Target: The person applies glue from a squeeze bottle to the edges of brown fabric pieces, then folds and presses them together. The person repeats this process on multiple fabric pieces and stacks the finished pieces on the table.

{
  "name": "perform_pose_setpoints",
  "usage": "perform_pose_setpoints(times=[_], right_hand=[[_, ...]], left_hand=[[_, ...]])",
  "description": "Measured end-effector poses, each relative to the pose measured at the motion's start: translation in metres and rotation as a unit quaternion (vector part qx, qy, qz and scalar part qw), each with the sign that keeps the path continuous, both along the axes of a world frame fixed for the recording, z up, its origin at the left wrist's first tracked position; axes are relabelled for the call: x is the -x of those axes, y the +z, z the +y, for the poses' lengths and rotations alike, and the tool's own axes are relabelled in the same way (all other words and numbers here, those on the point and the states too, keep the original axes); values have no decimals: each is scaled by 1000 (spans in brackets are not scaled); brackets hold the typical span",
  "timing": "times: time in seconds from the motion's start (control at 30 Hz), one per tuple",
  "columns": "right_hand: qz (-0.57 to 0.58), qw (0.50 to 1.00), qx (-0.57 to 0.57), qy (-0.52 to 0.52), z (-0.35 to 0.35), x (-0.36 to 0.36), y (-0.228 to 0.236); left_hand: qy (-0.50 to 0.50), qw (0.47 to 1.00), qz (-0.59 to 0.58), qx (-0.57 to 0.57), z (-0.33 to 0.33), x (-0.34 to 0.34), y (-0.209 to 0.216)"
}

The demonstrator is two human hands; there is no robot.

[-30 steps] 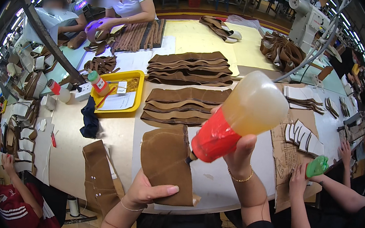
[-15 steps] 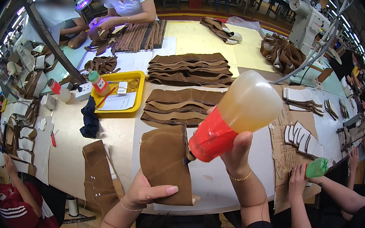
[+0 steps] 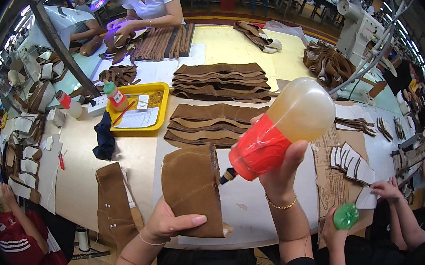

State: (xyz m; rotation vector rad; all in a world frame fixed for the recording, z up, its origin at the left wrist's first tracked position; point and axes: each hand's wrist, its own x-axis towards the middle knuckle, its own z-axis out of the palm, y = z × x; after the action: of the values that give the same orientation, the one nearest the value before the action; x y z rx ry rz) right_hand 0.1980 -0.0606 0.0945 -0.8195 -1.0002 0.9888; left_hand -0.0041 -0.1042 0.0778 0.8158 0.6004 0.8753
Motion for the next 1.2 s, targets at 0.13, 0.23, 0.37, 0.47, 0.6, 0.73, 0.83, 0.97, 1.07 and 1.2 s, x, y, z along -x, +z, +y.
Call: perform_pose_setpoints(times=[0.13,0.23,0.37,0.47,0.6,0.73,0.83,0.97,1.07,1.2], right_hand=[[-56,998,-13,-13,-1,-1,-14],[-37,999,12,4,-11,4,-15],[-49,995,73,54,-22,2,-20],[-36,991,94,88,-35,3,-13],[-32,988,100,112,-48,3,-4],[109,987,41,114,-42,4,-4],[182,981,-1,74,-30,-7,0],[174,976,-67,113,-14,-19,-1],[20,999,-48,16,-10,-12,6],[-93,994,-53,3,-3,-11,6]], left_hand=[[-5,1000,0,-6,1,0,0],[-4,1000,-3,-6,2,0,-1],[7,1000,-3,0,2,1,0],[9,1000,-9,5,2,0,0],[22,1000,-4,-12,3,-1,-5],[69,997,26,-13,2,-3,0],[43,998,6,-52,2,3,-7],[-8,986,85,-143,3,3,-1],[-47,979,124,-156,2,1,3],[-67,976,145,-150,1,2,7]])
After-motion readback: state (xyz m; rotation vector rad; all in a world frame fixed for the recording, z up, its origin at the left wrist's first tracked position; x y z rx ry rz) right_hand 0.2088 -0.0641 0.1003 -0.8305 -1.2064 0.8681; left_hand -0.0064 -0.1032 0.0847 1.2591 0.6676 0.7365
